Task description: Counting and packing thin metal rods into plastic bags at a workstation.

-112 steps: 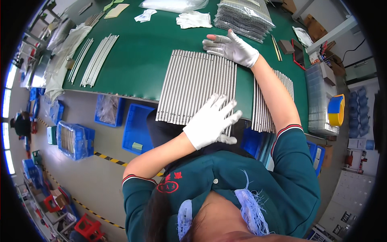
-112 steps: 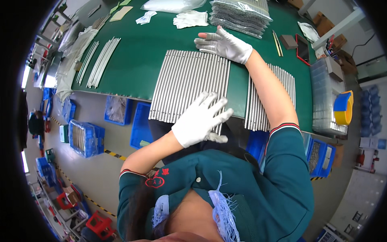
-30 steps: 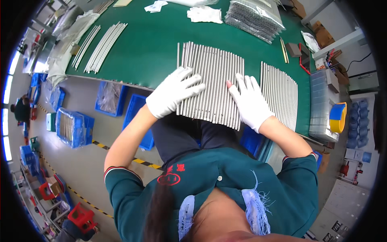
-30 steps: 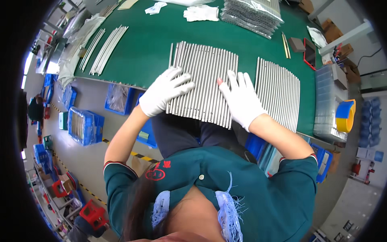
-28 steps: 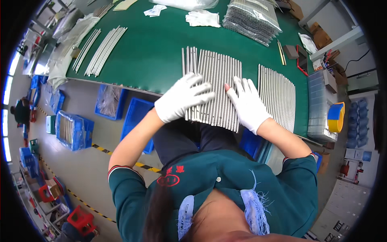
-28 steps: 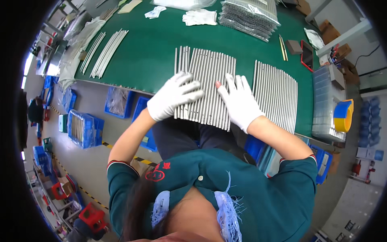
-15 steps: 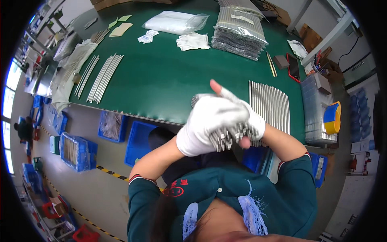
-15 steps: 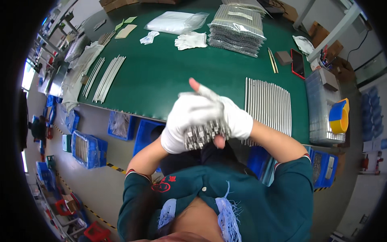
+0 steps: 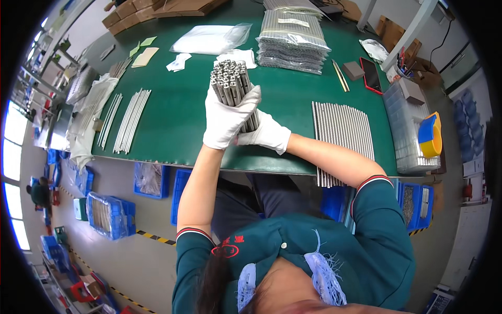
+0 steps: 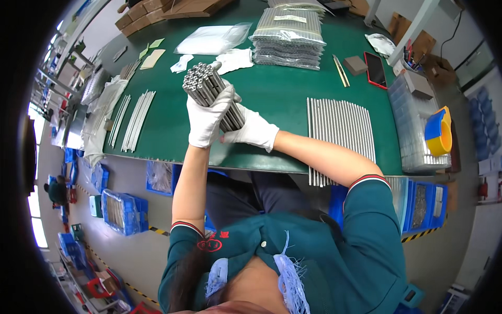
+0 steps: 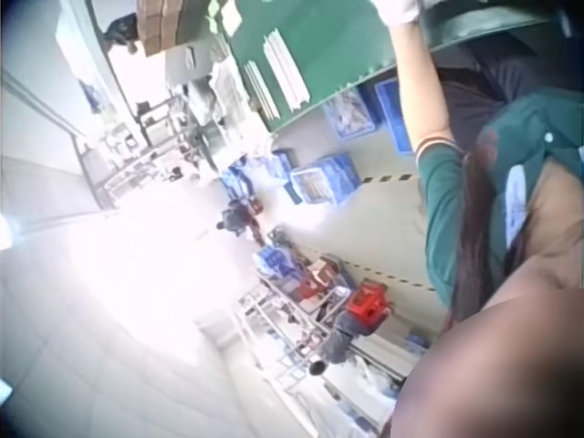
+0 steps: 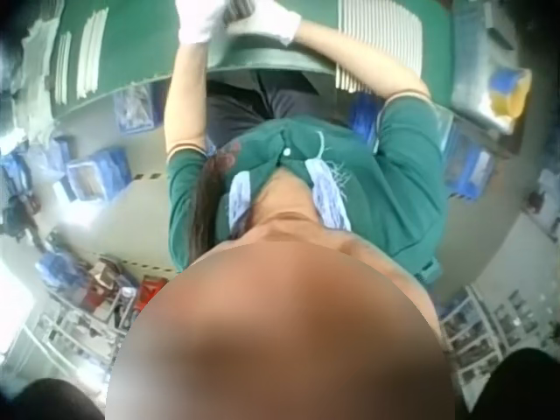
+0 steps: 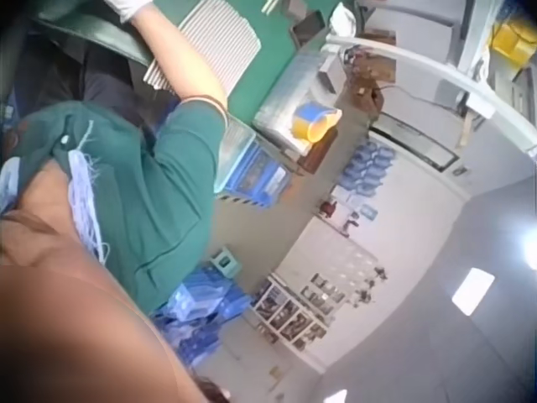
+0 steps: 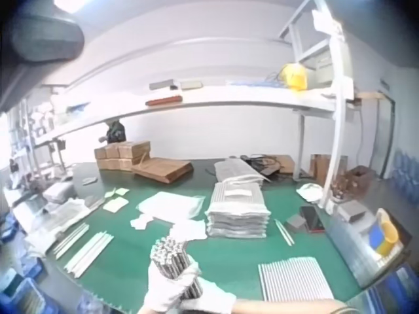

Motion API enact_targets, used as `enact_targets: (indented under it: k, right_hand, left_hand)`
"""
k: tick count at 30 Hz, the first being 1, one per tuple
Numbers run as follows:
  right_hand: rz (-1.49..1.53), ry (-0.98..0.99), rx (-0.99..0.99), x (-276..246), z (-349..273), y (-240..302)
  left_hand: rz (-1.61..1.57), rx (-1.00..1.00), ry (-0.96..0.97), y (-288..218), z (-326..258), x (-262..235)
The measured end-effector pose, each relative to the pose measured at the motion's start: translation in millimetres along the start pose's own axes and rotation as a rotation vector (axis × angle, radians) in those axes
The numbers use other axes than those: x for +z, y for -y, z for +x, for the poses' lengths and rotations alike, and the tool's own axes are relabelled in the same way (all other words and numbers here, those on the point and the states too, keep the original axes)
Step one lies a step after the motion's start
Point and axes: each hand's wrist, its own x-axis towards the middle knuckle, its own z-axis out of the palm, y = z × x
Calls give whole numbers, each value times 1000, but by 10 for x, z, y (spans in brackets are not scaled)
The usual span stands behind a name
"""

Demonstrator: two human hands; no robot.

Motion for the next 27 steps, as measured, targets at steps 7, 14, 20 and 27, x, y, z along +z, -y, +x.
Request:
enact_targets:
  k: [7,14,20,27]
  right_hand:
    - [-514,109,-421,-48,-39,-520]
    - [-1006,-292,-521,-1261,190,188]
    - [-1346,-730,384,-2283,290,570]
    - [-1369,-468,370,-2375,375,623]
  left_hand:
    - [174,63,67,-195,-336,155]
    - [8,-75,91,-281,-348,79]
    - [24,-75,38,-197,-374,114]
    - [5,-29,25,-213,-389,123]
